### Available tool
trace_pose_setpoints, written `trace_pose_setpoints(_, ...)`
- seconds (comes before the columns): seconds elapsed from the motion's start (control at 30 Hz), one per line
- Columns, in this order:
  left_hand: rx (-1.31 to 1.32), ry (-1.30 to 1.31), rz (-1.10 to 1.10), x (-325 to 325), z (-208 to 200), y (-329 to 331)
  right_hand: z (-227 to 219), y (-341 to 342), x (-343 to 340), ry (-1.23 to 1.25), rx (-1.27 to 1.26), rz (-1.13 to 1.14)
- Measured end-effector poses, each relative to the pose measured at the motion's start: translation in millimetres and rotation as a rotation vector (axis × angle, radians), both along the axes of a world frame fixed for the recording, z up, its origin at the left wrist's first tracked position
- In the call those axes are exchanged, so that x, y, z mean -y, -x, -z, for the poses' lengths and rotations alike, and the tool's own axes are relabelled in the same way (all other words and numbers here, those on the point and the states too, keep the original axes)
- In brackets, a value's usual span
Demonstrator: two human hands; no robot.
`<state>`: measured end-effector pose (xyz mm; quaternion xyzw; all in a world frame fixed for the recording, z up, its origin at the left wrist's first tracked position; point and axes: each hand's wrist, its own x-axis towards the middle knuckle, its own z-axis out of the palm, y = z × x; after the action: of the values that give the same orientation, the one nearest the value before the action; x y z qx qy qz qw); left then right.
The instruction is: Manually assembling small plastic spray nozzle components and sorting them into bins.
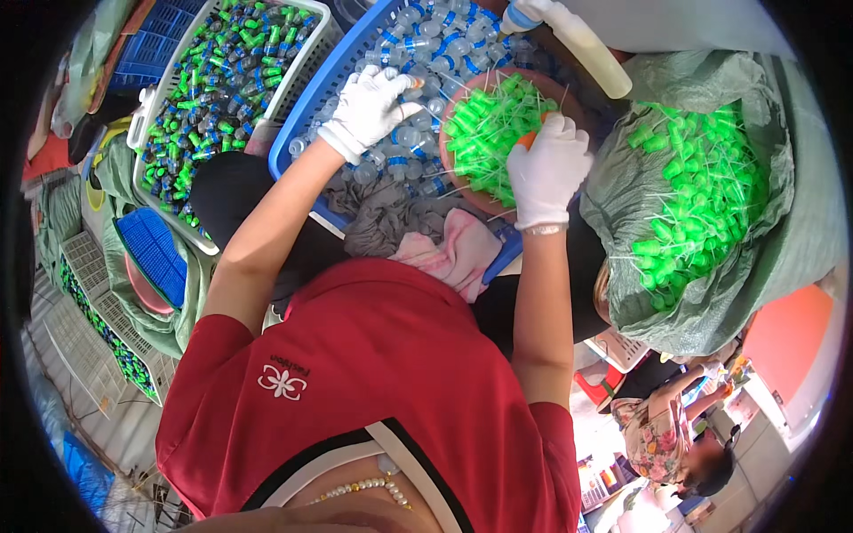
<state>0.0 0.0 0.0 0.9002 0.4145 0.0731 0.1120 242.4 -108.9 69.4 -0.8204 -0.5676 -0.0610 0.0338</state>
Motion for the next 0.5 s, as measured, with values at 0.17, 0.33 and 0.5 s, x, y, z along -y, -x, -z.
trace_pose_setpoints(0.17,1.002,0.224,0.128,-10.5,-35.3,-45.6,-41.5,10.6,10.4,-0.205,-0.153,-0.264)
trace_pose_setpoints(0.33,1.139,0.480,-0.018,-7.5,-57.5,-83.6,-83.8,16.1,18.1,-0.434,-0.442,-0.354)
trace_pose_setpoints(0.5,1.361,0.693,0.028,-8.7,-56.7,-95.9,-105.2,24.1,3.7,-0.698,-0.699,-0.212)
